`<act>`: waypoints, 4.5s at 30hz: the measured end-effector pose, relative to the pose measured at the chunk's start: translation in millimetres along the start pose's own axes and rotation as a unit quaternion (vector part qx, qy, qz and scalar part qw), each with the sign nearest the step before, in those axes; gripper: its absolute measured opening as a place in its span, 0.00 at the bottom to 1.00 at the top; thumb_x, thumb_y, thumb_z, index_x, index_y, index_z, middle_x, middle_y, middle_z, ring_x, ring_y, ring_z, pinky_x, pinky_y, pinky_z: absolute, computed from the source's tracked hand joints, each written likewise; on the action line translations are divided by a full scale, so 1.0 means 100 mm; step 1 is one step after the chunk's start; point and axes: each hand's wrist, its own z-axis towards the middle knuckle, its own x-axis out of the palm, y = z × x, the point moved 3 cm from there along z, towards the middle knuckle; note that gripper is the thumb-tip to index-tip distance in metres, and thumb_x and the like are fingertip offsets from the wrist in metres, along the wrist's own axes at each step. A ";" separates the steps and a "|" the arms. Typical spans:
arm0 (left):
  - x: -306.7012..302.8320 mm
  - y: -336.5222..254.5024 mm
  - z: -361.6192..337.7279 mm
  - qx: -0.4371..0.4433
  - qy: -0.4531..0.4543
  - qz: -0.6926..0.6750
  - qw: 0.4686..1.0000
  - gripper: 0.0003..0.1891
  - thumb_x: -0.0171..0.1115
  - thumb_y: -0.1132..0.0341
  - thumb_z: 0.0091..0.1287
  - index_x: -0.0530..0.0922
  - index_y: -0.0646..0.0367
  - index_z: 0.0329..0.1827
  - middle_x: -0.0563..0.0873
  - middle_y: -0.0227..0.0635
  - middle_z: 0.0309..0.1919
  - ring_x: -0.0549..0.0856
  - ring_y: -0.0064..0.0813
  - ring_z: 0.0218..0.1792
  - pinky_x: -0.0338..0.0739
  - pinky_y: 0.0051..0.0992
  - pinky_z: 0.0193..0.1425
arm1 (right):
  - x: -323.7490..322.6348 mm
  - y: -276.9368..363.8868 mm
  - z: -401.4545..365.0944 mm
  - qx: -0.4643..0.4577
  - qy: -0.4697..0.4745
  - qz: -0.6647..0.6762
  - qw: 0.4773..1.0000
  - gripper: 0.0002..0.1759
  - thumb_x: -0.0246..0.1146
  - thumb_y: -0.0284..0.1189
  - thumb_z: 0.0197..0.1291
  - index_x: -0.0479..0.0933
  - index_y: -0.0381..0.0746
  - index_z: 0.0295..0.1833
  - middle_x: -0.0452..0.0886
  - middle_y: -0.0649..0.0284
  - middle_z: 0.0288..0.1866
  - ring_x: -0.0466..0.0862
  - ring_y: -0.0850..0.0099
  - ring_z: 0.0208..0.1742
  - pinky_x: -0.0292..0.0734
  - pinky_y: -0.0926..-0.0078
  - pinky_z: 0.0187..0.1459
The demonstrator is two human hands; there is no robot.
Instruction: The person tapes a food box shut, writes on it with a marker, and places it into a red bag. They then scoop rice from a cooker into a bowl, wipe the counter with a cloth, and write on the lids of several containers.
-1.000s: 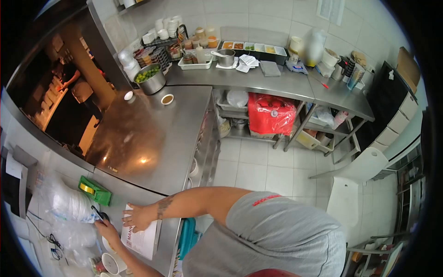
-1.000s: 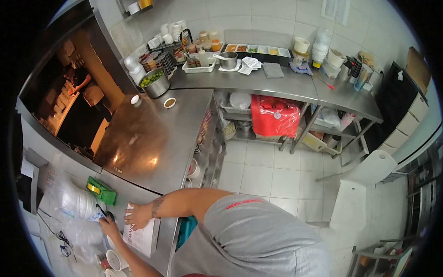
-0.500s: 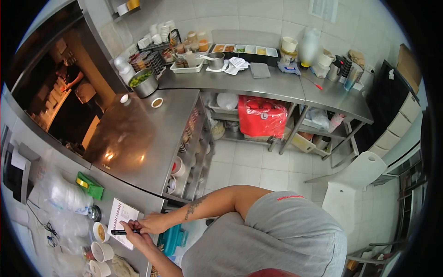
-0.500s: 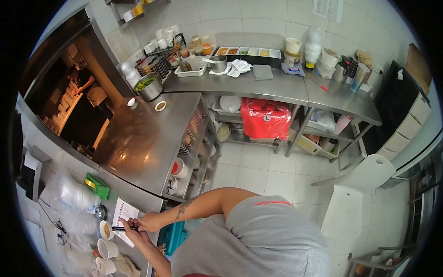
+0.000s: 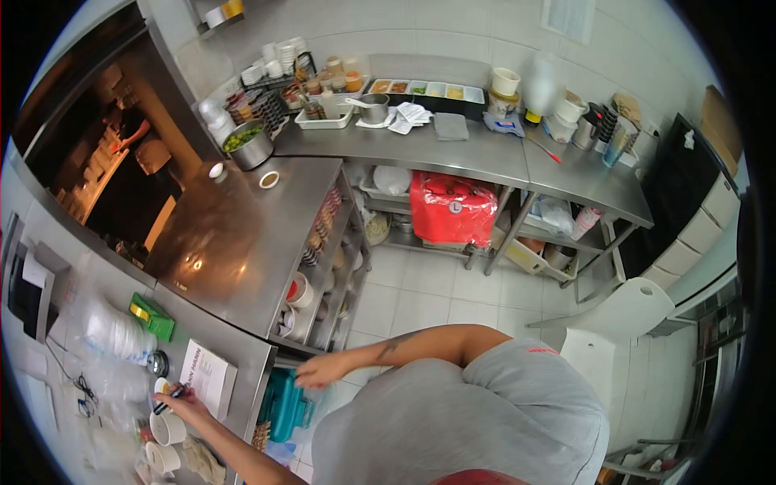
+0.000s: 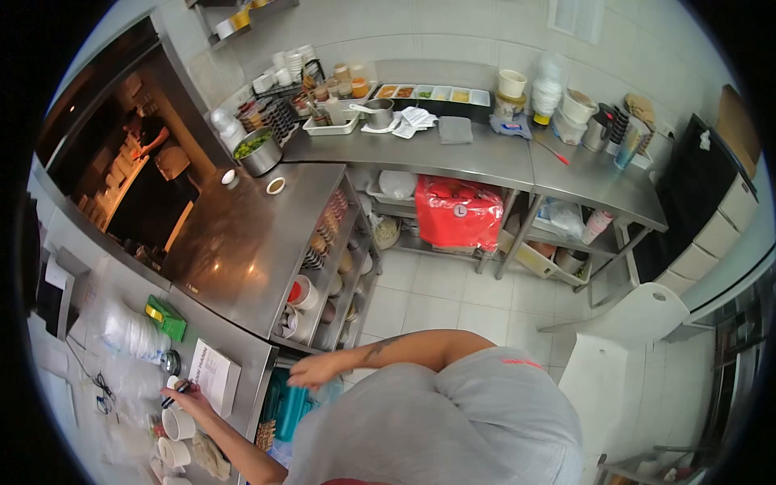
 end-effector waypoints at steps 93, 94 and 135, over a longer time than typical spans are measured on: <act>-0.37 0.08 0.61 0.083 -0.059 0.211 0.972 0.13 0.69 0.72 0.53 0.69 0.53 0.25 0.71 0.25 0.15 0.68 0.16 0.12 0.60 0.16 0.14 | -0.50 -3.00 -3.53 0.463 -0.483 0.087 0.738 0.23 0.55 0.43 0.60 0.73 0.31 0.46 0.78 0.57 0.28 0.79 0.70 0.19 0.73 0.75 0.18; -0.35 0.09 0.62 0.080 -0.046 0.193 0.977 0.12 0.68 0.73 0.53 0.70 0.54 0.25 0.72 0.26 0.16 0.68 0.17 0.12 0.61 0.16 0.14 | -0.50 -3.00 -3.54 0.462 -0.486 0.088 0.736 0.23 0.55 0.43 0.60 0.74 0.31 0.46 0.79 0.57 0.28 0.79 0.69 0.19 0.73 0.75 0.18; -0.30 0.20 0.64 0.057 0.035 0.232 0.970 0.04 0.61 0.78 0.52 0.75 0.60 0.27 0.75 0.28 0.20 0.72 0.18 0.17 0.67 0.17 0.22 | -0.47 -2.93 -3.33 0.462 -0.464 0.099 0.750 0.23 0.52 0.47 0.63 0.74 0.34 0.44 0.79 0.58 0.29 0.78 0.71 0.20 0.73 0.74 0.21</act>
